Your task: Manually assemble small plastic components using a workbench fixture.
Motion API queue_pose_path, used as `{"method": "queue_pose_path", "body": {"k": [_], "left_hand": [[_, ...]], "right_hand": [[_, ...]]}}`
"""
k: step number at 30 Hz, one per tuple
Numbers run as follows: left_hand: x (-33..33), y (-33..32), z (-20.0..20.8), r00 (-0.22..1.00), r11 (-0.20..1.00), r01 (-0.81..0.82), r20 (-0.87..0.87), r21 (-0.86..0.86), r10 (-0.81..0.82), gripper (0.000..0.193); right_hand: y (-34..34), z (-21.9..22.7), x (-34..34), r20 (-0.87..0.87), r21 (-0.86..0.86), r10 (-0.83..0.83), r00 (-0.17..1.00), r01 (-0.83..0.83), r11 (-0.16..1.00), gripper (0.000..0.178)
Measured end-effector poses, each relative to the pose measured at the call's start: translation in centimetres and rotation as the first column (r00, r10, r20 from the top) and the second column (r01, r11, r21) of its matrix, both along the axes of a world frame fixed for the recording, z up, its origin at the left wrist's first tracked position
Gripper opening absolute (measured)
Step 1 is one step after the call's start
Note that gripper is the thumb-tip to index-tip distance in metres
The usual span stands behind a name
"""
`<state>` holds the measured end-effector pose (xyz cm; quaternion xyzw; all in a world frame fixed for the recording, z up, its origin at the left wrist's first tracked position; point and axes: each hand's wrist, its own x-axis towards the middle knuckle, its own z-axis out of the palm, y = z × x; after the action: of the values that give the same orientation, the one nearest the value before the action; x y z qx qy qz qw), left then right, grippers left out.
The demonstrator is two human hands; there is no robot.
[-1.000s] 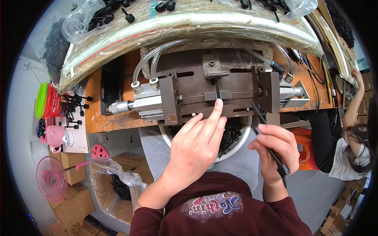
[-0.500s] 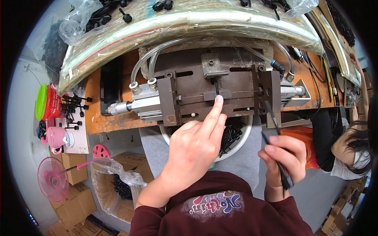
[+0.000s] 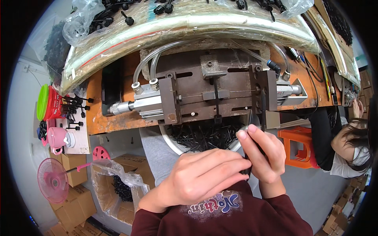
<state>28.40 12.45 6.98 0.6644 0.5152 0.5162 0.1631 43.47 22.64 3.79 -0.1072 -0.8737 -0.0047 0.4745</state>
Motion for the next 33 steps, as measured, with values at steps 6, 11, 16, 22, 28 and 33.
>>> {"method": "queue_pose_path", "body": {"k": [6,11,16,22,28,33], "left_hand": [[-0.6,0.1,-0.6,0.949,0.966,-0.256,-0.181,0.034,0.258,0.037],[-0.9,2.0,-3.6,0.83,0.944,-0.322,-0.458,0.073,0.319,0.029],[-0.7,2.5,-3.8,0.769,0.933,-0.358,-0.553,0.045,0.322,0.025],[-0.6,2.9,-3.4,0.766,0.926,-0.377,-0.552,0.031,0.33,0.026],[-0.7,2.8,-3.7,0.866,0.935,-0.355,-0.38,-0.011,0.325,0.024],[-0.4,0.9,-2.2,0.943,0.954,-0.201,0.22,-0.223,0.251,0.02]], "right_hand": [[0.1,-0.2,1.0,-0.162,-0.523,-0.074,0.984,-0.022,0.852,0.037],[-1.4,0.7,1.9,-0.366,-0.863,-0.025,0.93,-0.329,0.382,0.06],[-1.1,0.8,2.6,-0.297,-0.936,0.039,0.954,-0.299,0.184,0.07],[-1.2,0.7,2.4,-0.306,-0.951,-0.08,0.949,-0.309,-0.027,0.054],[-1.0,0.9,2.2,-0.284,-0.948,-0.091,0.954,-0.294,-0.121,0.038],[-1.0,0.2,1.7,-0.326,-0.935,-0.085,0.942,-0.334,-0.116,0.029]]}}
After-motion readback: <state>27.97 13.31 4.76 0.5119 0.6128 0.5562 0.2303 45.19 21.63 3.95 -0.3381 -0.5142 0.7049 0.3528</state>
